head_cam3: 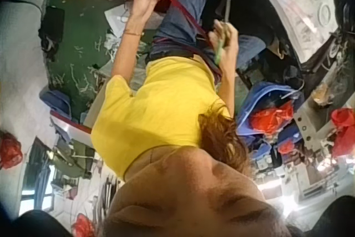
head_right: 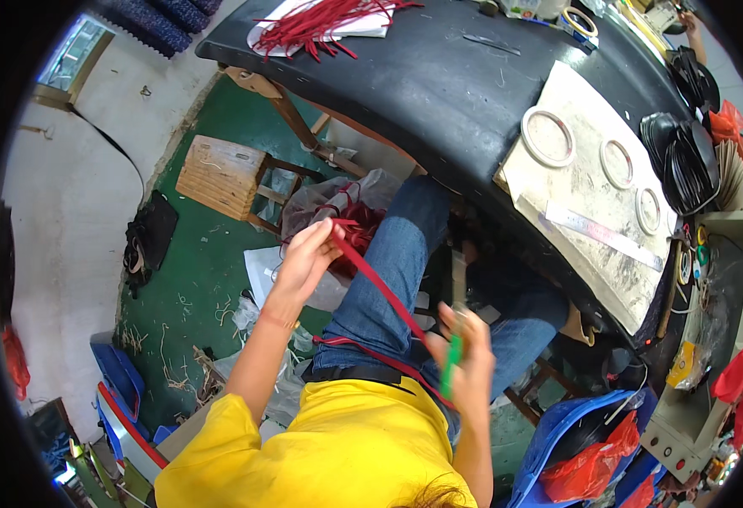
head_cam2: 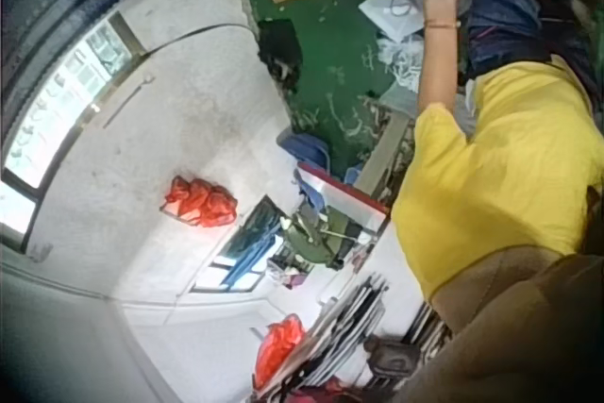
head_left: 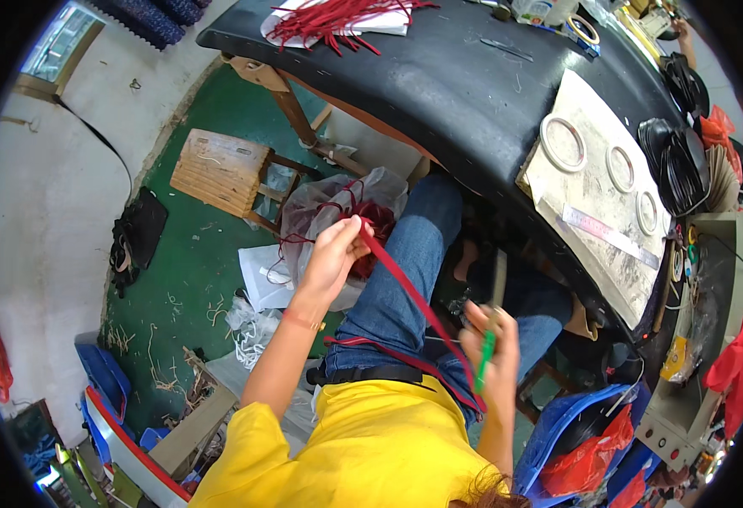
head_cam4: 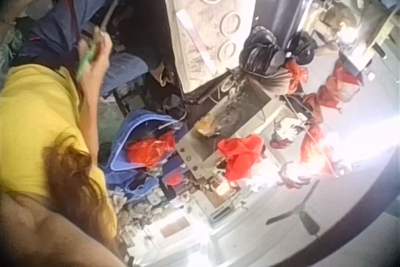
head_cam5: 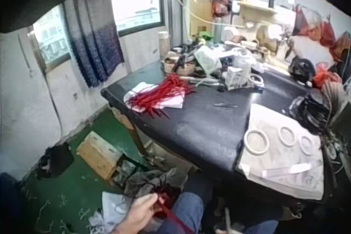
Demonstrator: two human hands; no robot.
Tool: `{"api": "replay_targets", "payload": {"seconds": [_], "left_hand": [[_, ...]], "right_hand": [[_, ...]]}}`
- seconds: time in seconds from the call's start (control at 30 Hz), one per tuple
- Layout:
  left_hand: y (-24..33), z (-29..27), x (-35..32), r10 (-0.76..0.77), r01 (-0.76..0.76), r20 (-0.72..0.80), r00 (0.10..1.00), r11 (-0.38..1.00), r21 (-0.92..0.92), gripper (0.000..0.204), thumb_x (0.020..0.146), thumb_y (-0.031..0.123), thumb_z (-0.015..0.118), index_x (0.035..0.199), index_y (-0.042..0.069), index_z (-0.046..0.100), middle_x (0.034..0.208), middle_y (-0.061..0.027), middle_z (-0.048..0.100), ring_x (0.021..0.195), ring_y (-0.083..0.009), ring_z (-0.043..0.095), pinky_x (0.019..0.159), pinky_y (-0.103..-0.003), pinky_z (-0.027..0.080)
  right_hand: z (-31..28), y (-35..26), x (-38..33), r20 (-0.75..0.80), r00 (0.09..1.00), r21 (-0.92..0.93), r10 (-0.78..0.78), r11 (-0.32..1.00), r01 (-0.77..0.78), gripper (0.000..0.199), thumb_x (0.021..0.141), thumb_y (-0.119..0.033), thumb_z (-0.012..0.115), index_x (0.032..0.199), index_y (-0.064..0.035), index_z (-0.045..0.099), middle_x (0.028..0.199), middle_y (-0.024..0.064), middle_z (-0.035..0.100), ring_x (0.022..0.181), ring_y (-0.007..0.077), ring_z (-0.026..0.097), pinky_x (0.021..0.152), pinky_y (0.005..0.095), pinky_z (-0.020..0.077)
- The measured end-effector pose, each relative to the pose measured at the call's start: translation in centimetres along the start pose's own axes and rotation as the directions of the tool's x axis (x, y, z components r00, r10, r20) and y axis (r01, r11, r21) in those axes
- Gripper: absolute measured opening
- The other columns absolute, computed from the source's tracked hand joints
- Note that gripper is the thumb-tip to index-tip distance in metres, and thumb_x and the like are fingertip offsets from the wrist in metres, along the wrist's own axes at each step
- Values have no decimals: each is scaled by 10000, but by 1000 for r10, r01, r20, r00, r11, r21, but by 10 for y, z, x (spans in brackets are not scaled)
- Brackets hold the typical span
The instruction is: Untangling red shoe straps from a bag, measuring and cutting them, and organizing items on a workbench.
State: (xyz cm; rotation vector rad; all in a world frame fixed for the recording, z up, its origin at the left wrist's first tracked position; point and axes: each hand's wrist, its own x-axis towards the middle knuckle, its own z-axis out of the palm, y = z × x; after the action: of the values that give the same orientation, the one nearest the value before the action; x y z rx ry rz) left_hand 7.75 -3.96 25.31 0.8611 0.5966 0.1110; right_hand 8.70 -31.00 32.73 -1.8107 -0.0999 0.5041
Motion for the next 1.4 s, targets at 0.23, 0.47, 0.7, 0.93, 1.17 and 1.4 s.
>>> {"api": "replay_targets", "payload": {"seconds": [0.23, 0.47, 0.7, 0.93, 1.17, 1.4], "left_hand": [[17, 23, -36, -231, 218, 14, 973, 893, -393, 188, 936, 222, 540, 974, 45, 590, 922, -75, 644, 777, -145, 619, 689, -269, 504], [-140, -75, 92, -200, 161, -457, 867, 979, -122, 49, 800, -41, 595, 801, 0, 568, 729, -103, 608, 528, -181, 562, 498, -303, 490], [-167, -88, 119, -322, 309, -670, 668, 940, -144, 106, 663, -132, 551, 681, -29, 530, 615, -121, 578, 452, -199, 570, 410, -299, 471], [-158, -157, 130, -211, 81, -830, 516, 977, -198, 136, 693, -96, 496, 610, 11, 478, 543, -94, 511, 421, -155, 493, 354, -291, 348], [-141, -130, 125, -244, 406, -529, 813, 889, 213, 49, 842, 46, 494, 876, 11, 491, 844, -179, 613, 452, -86, 435, 336, -227, 305], [-24, 137, -20, 275, -656, 610, 743, 481, 582, 468, 765, 145, 703, 1189, 24, 547, 1188, -155, 572, 1094, -266, 552, 833, -338, 474]], "right_hand": [[90, -33, 23, 79, 997, 149, 21, 988, -33, 473, 841, -136, 685, 1227, -43, 428, 1005, 62, 574, 802, 87, 510, 717, 226, 446], [33, -42, -40, -106, 985, -8, -137, 991, 137, 403, 752, 39, 675, 1086, -75, 480, 767, 20, 521, 645, 92, 489, 573, 224, 398], [-69, -131, -68, -215, 855, 522, -472, 685, 509, 139, 825, -93, 603, 940, -55, 535, 641, 14, 502, 485, 145, 451, 473, 289, 418], [-314, -111, -120, -334, 876, 575, -349, 661, 482, 182, 858, -151, 546, 1007, -46, 535, 728, 47, 515, 588, 163, 491, 540, 319, 450], [-486, -97, -236, -389, 914, 653, 118, 734, 183, 373, 913, -324, 511, 1188, -71, 517, 1015, 102, 612, 826, 164, 607, 735, 306, 495], [-195, -174, -142, -638, 737, 44, 225, 966, -256, 471, 720, -64, 670, 1133, -51, 444, 687, 31, 538, 535, 86, 505, 445, 204, 357]]}}
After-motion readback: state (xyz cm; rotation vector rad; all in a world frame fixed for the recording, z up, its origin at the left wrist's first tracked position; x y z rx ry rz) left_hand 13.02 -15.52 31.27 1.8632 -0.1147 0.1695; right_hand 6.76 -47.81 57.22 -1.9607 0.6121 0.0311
